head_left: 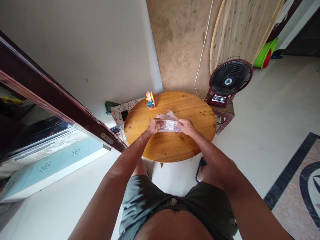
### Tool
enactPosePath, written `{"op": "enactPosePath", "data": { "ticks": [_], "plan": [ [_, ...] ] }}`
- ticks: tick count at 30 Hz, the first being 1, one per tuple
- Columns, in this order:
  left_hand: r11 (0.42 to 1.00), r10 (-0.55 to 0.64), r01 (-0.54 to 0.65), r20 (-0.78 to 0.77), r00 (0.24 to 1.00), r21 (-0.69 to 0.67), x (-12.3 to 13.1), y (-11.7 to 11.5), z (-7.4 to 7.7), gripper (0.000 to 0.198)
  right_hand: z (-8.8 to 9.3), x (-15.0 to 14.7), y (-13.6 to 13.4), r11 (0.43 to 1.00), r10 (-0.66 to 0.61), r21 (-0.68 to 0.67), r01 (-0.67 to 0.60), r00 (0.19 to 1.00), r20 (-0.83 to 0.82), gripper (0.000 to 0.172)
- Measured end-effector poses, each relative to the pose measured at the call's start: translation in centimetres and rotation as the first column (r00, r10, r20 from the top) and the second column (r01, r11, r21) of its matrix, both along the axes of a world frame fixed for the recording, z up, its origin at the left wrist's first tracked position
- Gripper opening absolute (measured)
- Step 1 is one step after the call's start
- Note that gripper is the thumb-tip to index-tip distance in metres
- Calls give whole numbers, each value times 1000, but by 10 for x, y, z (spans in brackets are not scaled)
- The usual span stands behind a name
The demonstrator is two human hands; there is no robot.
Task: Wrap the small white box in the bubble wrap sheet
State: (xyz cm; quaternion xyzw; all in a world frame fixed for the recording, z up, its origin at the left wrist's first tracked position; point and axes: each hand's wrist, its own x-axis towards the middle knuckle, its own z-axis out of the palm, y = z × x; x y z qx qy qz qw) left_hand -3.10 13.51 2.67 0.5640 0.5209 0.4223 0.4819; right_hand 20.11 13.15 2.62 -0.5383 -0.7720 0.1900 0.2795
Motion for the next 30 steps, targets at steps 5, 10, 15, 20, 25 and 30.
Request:
{"op": "enactPosePath", "data": {
  "ticks": [5,10,15,20,25,30],
  "plan": [
    [998,32,-26,-117,993,56,-1,8,-11,37,1,1,9,994,-66,-92,61,996,-56,32],
    [991,105,-80,-262,959,105,-3,21,-18,25,-1,-1,17,984,-114,-133,116,993,24,32],
    [865,311,10,-553,773,501,-1,-2,-1,31,-4,-3,22,980,-124,-144,141,985,124,31],
    [653,174,531,-790,588,540,15,-58,1,50,-8,-3,23,982,-108,-138,128,984,144,33],
    [695,129,587,-875,466,415,22,-69,-21,67,-5,-4,20,981,-114,-134,138,979,169,32],
    [740,117,551,-881,459,385,18,-58,-29,73,3,-6,15,974,-107,-175,145,971,212,34]
  ]
}}
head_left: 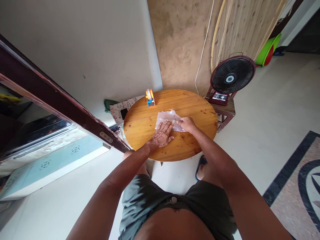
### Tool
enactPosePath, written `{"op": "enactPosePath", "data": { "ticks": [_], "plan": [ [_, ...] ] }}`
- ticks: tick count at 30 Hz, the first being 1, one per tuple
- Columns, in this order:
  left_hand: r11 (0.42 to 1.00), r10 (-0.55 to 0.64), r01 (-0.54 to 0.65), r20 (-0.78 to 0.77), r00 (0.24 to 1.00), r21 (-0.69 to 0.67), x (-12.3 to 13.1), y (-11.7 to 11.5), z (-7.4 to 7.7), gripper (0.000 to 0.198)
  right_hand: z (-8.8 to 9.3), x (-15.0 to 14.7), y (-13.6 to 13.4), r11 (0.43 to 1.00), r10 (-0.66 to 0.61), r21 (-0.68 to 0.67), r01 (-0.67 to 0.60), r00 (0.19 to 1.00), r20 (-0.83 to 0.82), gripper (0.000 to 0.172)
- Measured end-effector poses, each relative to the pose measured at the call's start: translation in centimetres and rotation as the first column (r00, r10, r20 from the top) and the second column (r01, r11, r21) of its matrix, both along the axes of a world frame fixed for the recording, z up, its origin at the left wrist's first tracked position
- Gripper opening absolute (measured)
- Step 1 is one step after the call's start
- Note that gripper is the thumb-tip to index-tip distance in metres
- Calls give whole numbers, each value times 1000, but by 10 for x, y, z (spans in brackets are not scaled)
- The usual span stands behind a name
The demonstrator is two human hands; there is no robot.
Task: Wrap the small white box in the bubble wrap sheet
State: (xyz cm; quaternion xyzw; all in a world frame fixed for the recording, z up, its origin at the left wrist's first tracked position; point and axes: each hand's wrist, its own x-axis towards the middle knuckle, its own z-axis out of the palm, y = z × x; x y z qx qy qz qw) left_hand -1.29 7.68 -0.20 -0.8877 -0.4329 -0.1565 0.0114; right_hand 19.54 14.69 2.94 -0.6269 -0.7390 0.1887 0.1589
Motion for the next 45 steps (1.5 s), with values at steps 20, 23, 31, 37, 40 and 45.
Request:
{"op": "enactPosePath", "data": {
  "ticks": [20,23,31,37,40,45],
  "plan": [
    [1000,-1,1,-10,1000,-17,2,1,19,63,0,9,7,993,-117,34,116,992,40,38],
    [999,-31,32,-23,999,7,-3,7,18,61,-3,20,1,964,-239,102,247,968,-81,44],
    [998,21,-20,-4,1000,64,6,8,8,61,1,26,-27,964,-267,-4,268,960,-85,70],
    [997,11,-11,-2,1000,74,7,14,15,51,5,11,-3,966,-239,-102,237,971,-12,59],
    [996,-22,21,7,1000,88,9,19,16,47,10,4,8,961,-235,-142,239,971,40,55],
    [997,-38,35,29,999,71,15,18,15,47,18,-11,15,983,-159,-58,174,966,202,49]
  ]
}}
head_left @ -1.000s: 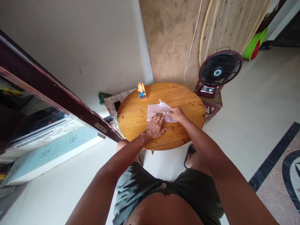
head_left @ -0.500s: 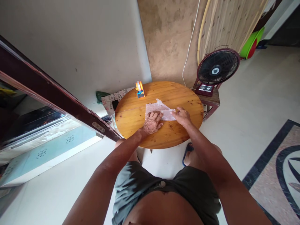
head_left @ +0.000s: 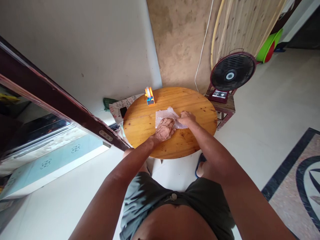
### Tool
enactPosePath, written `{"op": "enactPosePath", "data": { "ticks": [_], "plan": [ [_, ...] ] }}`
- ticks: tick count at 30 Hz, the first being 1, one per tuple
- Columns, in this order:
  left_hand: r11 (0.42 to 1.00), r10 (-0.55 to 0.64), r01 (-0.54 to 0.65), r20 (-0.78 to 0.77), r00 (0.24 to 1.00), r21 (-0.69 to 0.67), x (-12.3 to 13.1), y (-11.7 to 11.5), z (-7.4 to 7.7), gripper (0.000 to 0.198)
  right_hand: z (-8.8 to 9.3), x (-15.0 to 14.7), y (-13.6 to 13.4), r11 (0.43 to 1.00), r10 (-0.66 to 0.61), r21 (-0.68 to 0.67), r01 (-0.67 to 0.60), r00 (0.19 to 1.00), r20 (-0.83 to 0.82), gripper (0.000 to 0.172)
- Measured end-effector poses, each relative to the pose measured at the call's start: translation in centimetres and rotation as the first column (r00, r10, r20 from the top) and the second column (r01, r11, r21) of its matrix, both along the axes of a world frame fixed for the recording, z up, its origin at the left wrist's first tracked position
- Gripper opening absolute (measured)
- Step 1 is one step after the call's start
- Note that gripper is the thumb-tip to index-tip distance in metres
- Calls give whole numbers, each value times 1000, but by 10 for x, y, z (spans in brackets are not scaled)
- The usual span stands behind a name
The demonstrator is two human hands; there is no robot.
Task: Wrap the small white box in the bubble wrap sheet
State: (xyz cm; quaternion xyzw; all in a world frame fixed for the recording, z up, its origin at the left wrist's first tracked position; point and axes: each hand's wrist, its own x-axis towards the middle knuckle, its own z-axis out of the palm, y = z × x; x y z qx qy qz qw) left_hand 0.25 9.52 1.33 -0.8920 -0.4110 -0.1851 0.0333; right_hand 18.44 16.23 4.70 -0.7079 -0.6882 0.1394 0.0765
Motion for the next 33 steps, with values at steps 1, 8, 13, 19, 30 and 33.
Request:
{"op": "enactPosePath", "data": {
  "ticks": [1,8,13,19,30,33],
  "plan": [
    [1000,3,-3,-7,1000,-9,1,-1,1,48,-1,-2,1,1000,6,-3,-6,1000,24,44],
    [998,18,-24,-123,992,-51,10,-10,13,48,-16,5,10,998,-60,25,60,998,-2,30],
    [989,116,-127,-138,984,-72,26,-15,15,35,-19,11,16,998,-56,40,58,997,-57,30],
    [984,165,-172,-132,977,-41,33,-17,6,34,-22,17,9,1000,-23,-4,23,987,-160,42],
    [975,205,-214,-131,970,-59,40,-22,3,44,-22,7,-2,999,-43,-30,37,967,-250,29],
    [975,206,-215,-126,970,-63,42,-23,6,46,-23,4,-1,998,-59,-21,55,955,-290,28]
  ]
}}
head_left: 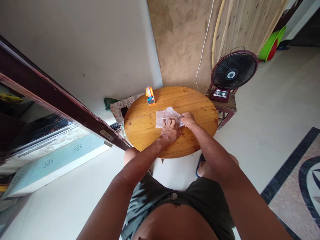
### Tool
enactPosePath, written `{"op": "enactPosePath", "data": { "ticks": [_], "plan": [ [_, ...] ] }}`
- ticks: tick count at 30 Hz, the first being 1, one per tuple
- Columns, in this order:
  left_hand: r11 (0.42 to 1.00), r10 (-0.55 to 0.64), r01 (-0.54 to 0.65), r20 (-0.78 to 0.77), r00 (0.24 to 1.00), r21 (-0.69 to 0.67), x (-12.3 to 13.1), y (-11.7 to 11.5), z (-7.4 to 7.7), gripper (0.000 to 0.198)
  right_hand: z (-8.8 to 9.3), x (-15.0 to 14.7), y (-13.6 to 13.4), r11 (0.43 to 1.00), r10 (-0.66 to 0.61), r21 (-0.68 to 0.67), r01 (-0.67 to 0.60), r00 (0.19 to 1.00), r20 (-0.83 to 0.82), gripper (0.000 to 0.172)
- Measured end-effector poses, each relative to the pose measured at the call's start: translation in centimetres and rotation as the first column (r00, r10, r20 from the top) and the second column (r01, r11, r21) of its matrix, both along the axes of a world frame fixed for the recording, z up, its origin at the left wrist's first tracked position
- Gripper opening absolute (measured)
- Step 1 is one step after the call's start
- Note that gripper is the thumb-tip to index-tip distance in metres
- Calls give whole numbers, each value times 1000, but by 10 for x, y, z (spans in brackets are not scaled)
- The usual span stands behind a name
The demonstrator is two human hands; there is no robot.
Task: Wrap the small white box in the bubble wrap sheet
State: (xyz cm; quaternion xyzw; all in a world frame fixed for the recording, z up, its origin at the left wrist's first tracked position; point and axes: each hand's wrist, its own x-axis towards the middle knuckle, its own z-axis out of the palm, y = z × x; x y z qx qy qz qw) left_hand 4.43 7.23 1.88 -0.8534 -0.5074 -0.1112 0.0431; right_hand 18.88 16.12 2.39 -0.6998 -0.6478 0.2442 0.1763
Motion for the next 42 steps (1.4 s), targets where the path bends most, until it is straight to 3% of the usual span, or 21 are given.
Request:
{"op": "enactPosePath", "data": {
  "ticks": [9,16,26,30,36,39,42],
  "plan": [
    [996,-83,77,129,988,50,-22,8,4,48,4,-3,5,998,-19,68,15,998,52,25],
    [991,-124,132,266,956,-11,-37,20,-1,49,7,-20,9,995,-55,77,56,998,-13,21],
    [987,-150,158,302,941,-5,-41,23,-4,53,9,-39,6,988,-77,124,94,988,-136,17],
    [987,-155,162,307,939,1,-43,23,-4,51,9,-44,-2,987,-70,111,115,935,-349,22],
    [986,-151,168,339,929,-21,-45,24,-4,44,10,-37,-15,995,-74,-4,98,733,-676,24],
    [988,-128,152,395,910,-31,-47,25,-4,40,6,-35,-21,996,-68,-8,91,688,-723,22],
    [990,-98,133,481,871,-39,-50,27,-6,38,-1,-37,-24,995,-46,35,98,713,-699,28]
  ]
}}
